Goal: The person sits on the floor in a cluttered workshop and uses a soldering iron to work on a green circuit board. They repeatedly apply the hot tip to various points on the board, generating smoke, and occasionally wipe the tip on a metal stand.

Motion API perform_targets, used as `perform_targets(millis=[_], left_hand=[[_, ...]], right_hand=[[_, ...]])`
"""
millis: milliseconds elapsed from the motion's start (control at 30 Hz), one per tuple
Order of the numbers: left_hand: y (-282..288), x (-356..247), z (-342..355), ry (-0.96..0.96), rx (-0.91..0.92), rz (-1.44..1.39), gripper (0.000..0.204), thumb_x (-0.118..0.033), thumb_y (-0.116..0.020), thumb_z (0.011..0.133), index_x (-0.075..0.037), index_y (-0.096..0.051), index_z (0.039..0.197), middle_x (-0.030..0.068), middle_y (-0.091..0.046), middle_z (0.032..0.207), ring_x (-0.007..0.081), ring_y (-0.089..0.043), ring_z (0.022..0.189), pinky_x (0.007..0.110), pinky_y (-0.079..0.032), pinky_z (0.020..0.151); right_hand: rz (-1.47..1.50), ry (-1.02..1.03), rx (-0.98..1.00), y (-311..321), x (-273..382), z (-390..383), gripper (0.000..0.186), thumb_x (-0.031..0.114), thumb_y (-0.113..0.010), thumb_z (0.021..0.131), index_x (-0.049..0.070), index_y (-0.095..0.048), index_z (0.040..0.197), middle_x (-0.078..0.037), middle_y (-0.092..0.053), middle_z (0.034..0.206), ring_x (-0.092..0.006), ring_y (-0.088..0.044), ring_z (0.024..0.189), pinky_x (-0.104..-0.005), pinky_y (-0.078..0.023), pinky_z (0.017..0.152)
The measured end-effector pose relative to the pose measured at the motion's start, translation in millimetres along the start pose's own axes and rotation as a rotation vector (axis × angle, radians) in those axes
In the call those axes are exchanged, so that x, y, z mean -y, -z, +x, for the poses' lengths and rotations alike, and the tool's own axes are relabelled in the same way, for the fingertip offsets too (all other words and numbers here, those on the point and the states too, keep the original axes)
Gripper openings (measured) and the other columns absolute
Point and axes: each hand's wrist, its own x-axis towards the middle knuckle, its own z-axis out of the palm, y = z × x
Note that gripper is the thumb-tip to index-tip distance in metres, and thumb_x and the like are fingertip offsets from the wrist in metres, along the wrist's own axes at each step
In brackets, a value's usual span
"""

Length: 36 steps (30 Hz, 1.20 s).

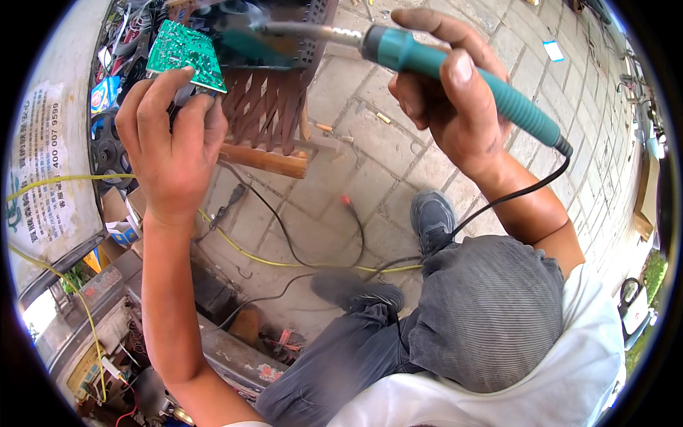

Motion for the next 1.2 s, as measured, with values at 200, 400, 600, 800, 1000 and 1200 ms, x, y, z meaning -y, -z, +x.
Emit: perform_targets(millis=[200,400,600,800,1000,1200], left_hand=[[0,3,-1,0.002,0.01,-0.003,0.025,0.0,-0.074,0.064,-0.008,-0.059,0.082,0.0049,-0.058,0.112,0.0289,-0.052,0.103,0.037,-0.044,0.086],[3,4,-2,0.017,-0.006,-0.007,0.024,-0.001,-0.074,0.063,-0.009,-0.06,0.081,0.0045,-0.058,0.113,0.0282,-0.052,0.104,0.038,-0.043,0.087],[4,2,-1,0.033,0.006,-0.019,0.025,0.0,-0.073,0.061,-0.008,-0.06,0.081,0.0041,-0.058,0.113,0.0279,-0.052,0.104,0.037,-0.043,0.087],[8,5,-1,0.034,0.056,-0.016,0.027,-0.001,-0.075,0.066,-0.006,-0.062,0.09,0.0094,-0.058,0.113,0.0293,-0.053,0.107,0.041,-0.04,0.092],[7,4,0,0.043,0.066,-0.03,0.026,-0.001,-0.074,0.068,-0.006,-0.062,0.089,0.0084,-0.058,0.113,0.0289,-0.053,0.107,0.04,-0.04,0.092],[4,3,4,0.02,0.019,-0.01,0.025,-0.001,-0.074,0.063,-0.009,-0.06,0.081,0.0045,-0.058,0.113,0.0265,-0.052,0.104,0.037,-0.043,0.087]], right_hand=[[-0.1,0.03,0.129,-1,-2,-10,0.042,0.03,-0.054,0.09,-0.001,-0.059,0.118,-0.002,-0.055,0.064,-0.0071,-0.048,0.056,-0.0246,-0.039,0.051],[-0.097,0.013,0.132,-5,-9,-15,0.064,0.044,-0.054,0.084,-0.007,-0.051,0.123,-0.013,-0.057,0.063,-0.0116,-0.046,0.049,-0.024,-0.038,0.046],[-0.101,0.007,0.158,-5,-10,-16,0.063,0.043,-0.054,0.085,-0.007,-0.049,0.124,-0.014,-0.057,0.066,-0.0121,-0.048,0.05,-0.0252,-0.039,0.048],[-0.099,-0.015,0.159,-9,-6,-18,0.063,0.042,-0.054,0.085,-0.006,-0.048,0.125,-0.014,-0.057,0.066,-0.0124,-0.048,0.051,-0.0261,-0.041,0.049],[-0.091,-0.014,0.175,-6,-9,-17,0.062,0.041,-0.053,0.086,-0.006,-0.047,0.126,-0.014,-0.057,0.067,-0.0123,-0.048,0.05,-0.0265,-0.043,0.052],[-0.109,-0.034,0.186,-6,-5,-18,0.062,0.041,-0.052,0.086,-0.006,-0.047,0.126,-0.013,-0.056,0.067,-0.0124,-0.047,0.05,-0.0282,-0.045,0.057]])
